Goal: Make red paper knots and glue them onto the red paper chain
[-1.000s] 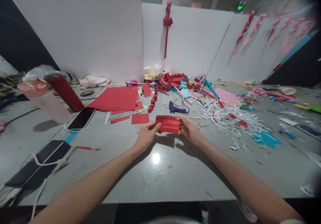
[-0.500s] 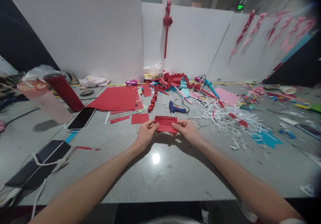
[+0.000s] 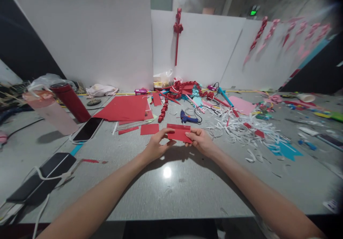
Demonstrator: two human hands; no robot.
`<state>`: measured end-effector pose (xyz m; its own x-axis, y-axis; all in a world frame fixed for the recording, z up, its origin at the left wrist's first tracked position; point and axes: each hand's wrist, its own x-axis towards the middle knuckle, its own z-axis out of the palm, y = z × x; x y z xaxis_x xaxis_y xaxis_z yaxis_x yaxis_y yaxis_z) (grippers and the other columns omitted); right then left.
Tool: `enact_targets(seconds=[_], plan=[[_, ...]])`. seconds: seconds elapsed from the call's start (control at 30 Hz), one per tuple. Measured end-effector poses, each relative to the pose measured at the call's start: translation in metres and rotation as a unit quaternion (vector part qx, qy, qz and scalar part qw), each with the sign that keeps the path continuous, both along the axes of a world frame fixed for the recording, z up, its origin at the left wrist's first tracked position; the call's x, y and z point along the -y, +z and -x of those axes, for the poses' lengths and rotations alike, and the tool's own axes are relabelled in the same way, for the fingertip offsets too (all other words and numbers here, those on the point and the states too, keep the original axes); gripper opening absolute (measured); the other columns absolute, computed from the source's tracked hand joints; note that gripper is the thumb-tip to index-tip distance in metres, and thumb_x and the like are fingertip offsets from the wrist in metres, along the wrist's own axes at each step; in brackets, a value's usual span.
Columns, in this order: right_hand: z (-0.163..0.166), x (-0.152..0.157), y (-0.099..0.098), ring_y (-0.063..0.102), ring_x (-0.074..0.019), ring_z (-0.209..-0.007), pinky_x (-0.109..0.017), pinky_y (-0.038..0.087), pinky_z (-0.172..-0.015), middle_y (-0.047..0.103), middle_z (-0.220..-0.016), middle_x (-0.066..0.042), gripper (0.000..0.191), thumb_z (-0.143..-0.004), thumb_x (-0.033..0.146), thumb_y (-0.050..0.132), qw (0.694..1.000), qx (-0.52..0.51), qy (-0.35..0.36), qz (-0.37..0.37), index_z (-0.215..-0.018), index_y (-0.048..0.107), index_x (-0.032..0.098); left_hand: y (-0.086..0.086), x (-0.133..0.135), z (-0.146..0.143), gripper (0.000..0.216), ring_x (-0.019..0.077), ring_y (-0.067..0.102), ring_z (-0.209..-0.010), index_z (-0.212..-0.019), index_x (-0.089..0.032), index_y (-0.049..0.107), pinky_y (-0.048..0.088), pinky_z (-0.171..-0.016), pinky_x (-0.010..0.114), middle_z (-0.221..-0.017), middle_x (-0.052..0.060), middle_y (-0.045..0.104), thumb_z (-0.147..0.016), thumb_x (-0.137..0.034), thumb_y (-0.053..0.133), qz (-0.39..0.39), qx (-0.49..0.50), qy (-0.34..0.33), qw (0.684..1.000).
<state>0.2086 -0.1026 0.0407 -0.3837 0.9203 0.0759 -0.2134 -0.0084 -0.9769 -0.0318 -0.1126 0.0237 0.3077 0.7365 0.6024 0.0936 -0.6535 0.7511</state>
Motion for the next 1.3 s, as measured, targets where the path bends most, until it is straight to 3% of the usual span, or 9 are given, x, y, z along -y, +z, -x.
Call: enact_targets(seconds=[0.13,0.27,0.33,0.4,0.6,0.7,0.9,1.17,1.3], plan=[[0.002,0.005,0.002,0.069,-0.0162,-0.06,-0.027,0.057,-0.06,0.077,-0.08,-0.006,0.04,-0.087,0.048,0.078,0.999,0.024,-0.002,-0.023,-0.113,0.073,0.018,-0.003,-0.003,0.0,0.017,0.0195,0.072,-0.093,-0.109,-0.019,0.074,0.056,-0.086,0.033,-0.103,0.009,0.076,-0.093,-0.023,0.069,-0.002,0.023,0.046,0.999],[0.002,0.014,0.007,0.076,-0.023,-0.08,-0.037,0.06,-0.075,0.079,-0.095,-0.007,0.053,-0.098,0.062,0.059,0.994,-0.035,-0.029,-0.103,-0.138,0.052,0.029,-0.003,-0.002,-0.003,0.014,0.0182,0.073,-0.079,-0.101,-0.017,0.076,0.058,-0.075,0.031,-0.091,0.007,0.077,-0.092,-0.028,0.072,0.068,0.093,0.039,0.993],[0.002,0.018,0.008,0.076,-0.025,-0.094,-0.039,0.06,-0.08,0.077,-0.111,-0.009,0.054,-0.096,0.061,0.063,0.986,-0.03,-0.018,-0.163,-0.139,0.05,0.031,-0.002,-0.001,-0.005,0.015,0.0176,0.073,-0.074,-0.1,-0.017,0.076,0.059,-0.073,0.03,-0.088,0.007,0.078,-0.092,-0.03,0.073,0.097,0.123,0.028,0.987],[0.003,0.019,0.008,0.074,-0.0253,-0.104,-0.037,0.06,-0.083,0.073,-0.122,-0.01,0.049,-0.092,0.051,0.073,0.977,0.015,-0.025,-0.211,-0.133,0.058,0.03,0.0,0.0,-0.006,0.016,0.0175,0.073,-0.074,-0.1,-0.017,0.076,0.059,-0.072,0.03,-0.088,0.007,0.078,-0.09,-0.03,0.075,0.106,0.137,0.023,0.985],[0.004,0.017,0.001,0.075,-0.0192,-0.079,-0.032,0.062,-0.074,0.078,-0.096,-0.004,0.02,-0.09,0.037,0.077,0.958,0.095,-0.116,-0.246,-0.107,0.077,0.026,0.002,0.002,-0.007,0.01,0.0155,0.071,-0.073,-0.094,-0.019,0.08,0.058,-0.069,0.028,-0.085,0.005,0.076,-0.087,-0.026,0.077,0.063,0.123,0.032,0.99],[0.002,0.016,0.0,0.075,-0.0201,-0.082,-0.033,0.062,-0.075,0.079,-0.098,-0.005,0.016,-0.09,0.036,0.077,0.955,0.094,-0.126,-0.251,-0.101,0.08,0.026,0.004,0.004,-0.008,0.009,0.016,0.072,-0.076,-0.093,-0.02,0.08,0.06,-0.072,0.029,-0.087,0.005,0.077,-0.085,-0.025,0.079,0.052,0.113,0.03,0.992],[0.001,0.016,0.002,0.07,-0.0176,-0.071,-0.028,0.055,-0.062,0.077,-0.083,-0.004,0.009,-0.09,0.032,0.076,0.942,0.117,-0.159,-0.272,-0.092,0.083,0.026,0.009,0.011,-0.011,0.023,0.0192,0.076,-0.074,-0.095,-0.015,0.076,0.063,-0.072,0.032,-0.086,0.007,0.078,-0.083,-0.033,0.084,0.151,0.141,-0.006,0.978],[0.005,0.021,0.009,0.07,-0.0232,-0.084,-0.035,0.057,-0.072,0.078,-0.095,-0.006,0.009,-0.088,0.034,0.078,0.938,0.141,-0.16,-0.275,-0.091,0.084,0.029,0.017,0.014,-0.016,0.042,0.0234,0.078,-0.077,-0.101,-0.022,0.048,0.065,-0.072,0.039,-0.086,0.005,0.079,-0.084,-0.041,0.082,0.208,0.224,-0.049,0.951],[0.006,0.02,0.009,0.068,-0.0216,-0.078,-0.033,0.054,-0.068,0.076,-0.09,-0.005,0.016,-0.09,0.039,0.075,0.941,0.162,-0.153,-0.256,-0.087,0.083,0.026,0.018,0.014,-0.017,0.044,0.023,0.078,-0.073,-0.106,-0.022,0.049,0.065,-0.071,0.038,-0.083,0.004,0.078,-0.085,-0.045,0.08,0.222,0.22,-0.024,0.95]])
